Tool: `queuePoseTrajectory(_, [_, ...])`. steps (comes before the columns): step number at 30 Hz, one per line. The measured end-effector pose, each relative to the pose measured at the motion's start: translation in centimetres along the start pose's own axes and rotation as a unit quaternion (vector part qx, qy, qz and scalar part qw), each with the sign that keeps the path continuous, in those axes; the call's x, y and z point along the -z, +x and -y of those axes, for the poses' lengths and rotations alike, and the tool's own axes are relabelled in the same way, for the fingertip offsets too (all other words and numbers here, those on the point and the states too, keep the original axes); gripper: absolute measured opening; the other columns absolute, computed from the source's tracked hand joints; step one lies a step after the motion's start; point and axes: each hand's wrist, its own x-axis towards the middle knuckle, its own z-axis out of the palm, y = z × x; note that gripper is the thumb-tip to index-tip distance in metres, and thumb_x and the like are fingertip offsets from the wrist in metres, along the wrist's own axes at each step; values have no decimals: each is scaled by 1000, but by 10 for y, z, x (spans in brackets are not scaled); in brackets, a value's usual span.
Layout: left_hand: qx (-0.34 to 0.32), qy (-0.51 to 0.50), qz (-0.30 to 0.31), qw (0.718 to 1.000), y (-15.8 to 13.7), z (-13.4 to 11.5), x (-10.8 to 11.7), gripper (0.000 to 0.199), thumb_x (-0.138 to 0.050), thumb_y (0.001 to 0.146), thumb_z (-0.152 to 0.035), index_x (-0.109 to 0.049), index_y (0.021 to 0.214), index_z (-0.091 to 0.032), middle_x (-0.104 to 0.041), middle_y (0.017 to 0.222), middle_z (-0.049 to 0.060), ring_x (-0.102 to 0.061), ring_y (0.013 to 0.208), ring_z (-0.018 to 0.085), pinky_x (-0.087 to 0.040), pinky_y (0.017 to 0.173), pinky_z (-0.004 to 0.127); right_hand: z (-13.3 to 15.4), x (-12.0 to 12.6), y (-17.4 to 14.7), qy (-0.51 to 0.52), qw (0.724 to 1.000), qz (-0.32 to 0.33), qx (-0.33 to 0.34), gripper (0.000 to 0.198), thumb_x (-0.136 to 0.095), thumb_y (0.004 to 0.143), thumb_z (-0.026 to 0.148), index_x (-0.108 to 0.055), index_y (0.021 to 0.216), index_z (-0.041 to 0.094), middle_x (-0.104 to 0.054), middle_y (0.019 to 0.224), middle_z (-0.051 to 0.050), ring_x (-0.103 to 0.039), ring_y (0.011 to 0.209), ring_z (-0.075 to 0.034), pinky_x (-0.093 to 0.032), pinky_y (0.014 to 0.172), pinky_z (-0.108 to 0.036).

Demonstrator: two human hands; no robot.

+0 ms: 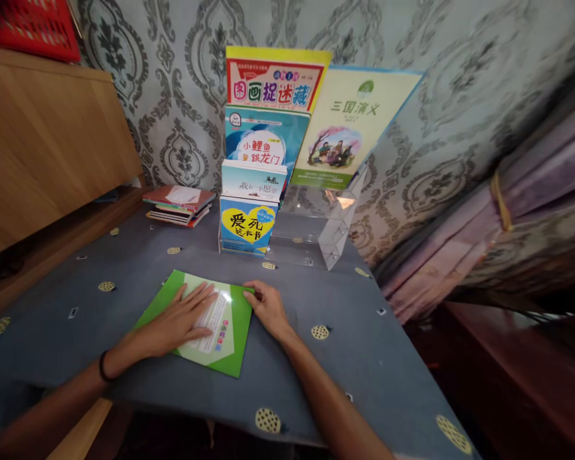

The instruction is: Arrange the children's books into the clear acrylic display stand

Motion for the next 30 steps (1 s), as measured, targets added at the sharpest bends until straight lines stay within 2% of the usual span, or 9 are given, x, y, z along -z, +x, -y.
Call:
queuePoseTrajectory(5, [94,26,-35,995,-25,26,-3,73,-28,100,-65,-24,159,-23,-29,163,14,-22,152,32,-20,119,59,1,0,1,10,1000,3,-7,32,-58,85,46,-70,100,20,-67,72,-1,-57,59,-16,-43,50,-25])
queuePoseTrajectory(9, [116,27,-35,992,-35,24,1,72,-29,100,-65,-30,157,-22,-29,163,16,-22,152,34,-20,118,64,6,0,0,35,999,0,-16,33,-60,85,48,-69,99,19,-65,67,0,-50,47,-11,-38,42,-23])
queuePoseTrajectory(13, [48,11,-12,999,-47,6,8,82,-41,92,-72,-30,157,-24,-26,164,16,-19,153,35,-19,120,63,10,-1,0,87,995,10,-42,37,-63,82,51,-66,100,19,-62,62,4,-47,37,-8,-38,37,-22])
queuePoseTrajectory(16, [-5,10,-25,1000,-57,-6,12,84,-51,88,-72,-29,157,-27,-28,164,14,-20,153,34,-23,120,60,11,0,0,139,988,13,-68,39,-67,78,51,-65,100,18,-59,58,6,-48,35,-9,-39,35,-22])
queuePoseTrajectory(18, [-13,23,-45,999,-60,-10,13,75,-53,93,-61,-31,156,-27,-33,162,13,-25,151,33,-29,118,59,11,1,1,177,981,7,-85,39,-69,76,50,-66,99,18,-57,56,7,-49,36,-9,-39,34,-21])
queuePoseTrajectory(21, [-28,44,-70,996,-60,-9,14,55,-48,101,-31,-35,154,-24,-44,156,11,-38,146,29,-40,114,53,11,3,2,228,967,1,-116,36,-73,72,46,-68,95,19,-57,55,6,-49,38,-9,-38,34,-20])
queuePoseTrajectory(24, [-44,45,-103,993,-57,-6,17,55,-38,96,-8,-44,149,-22,-55,148,9,-49,139,24,-47,111,45,14,5,3,273,951,0,-146,31,-76,72,43,-71,91,19,-58,56,6,-49,41,-8,-40,36,-20])
queuePoseTrajectory(27, [-36,18,-143,989,-54,-4,23,50,-36,96,-8,-50,143,-20,-65,137,8,-60,128,22,-54,105,39,17,6,4,332,929,-2,-162,29,-76,76,45,-72,88,19,-61,61,3,-55,48,-9,-45,43,-19])
queuePoseTrajectory(30, [-13,-31,-180,983,-49,-4,33,39,-40,101,-20,-56,136,-21,-71,127,7,-70,113,21,-58,95,33,20,7,6,382,910,2,-160,33,-72,82,51,-72,89,19,-67,68,-1,-62,57,-11,-50,50,-19])
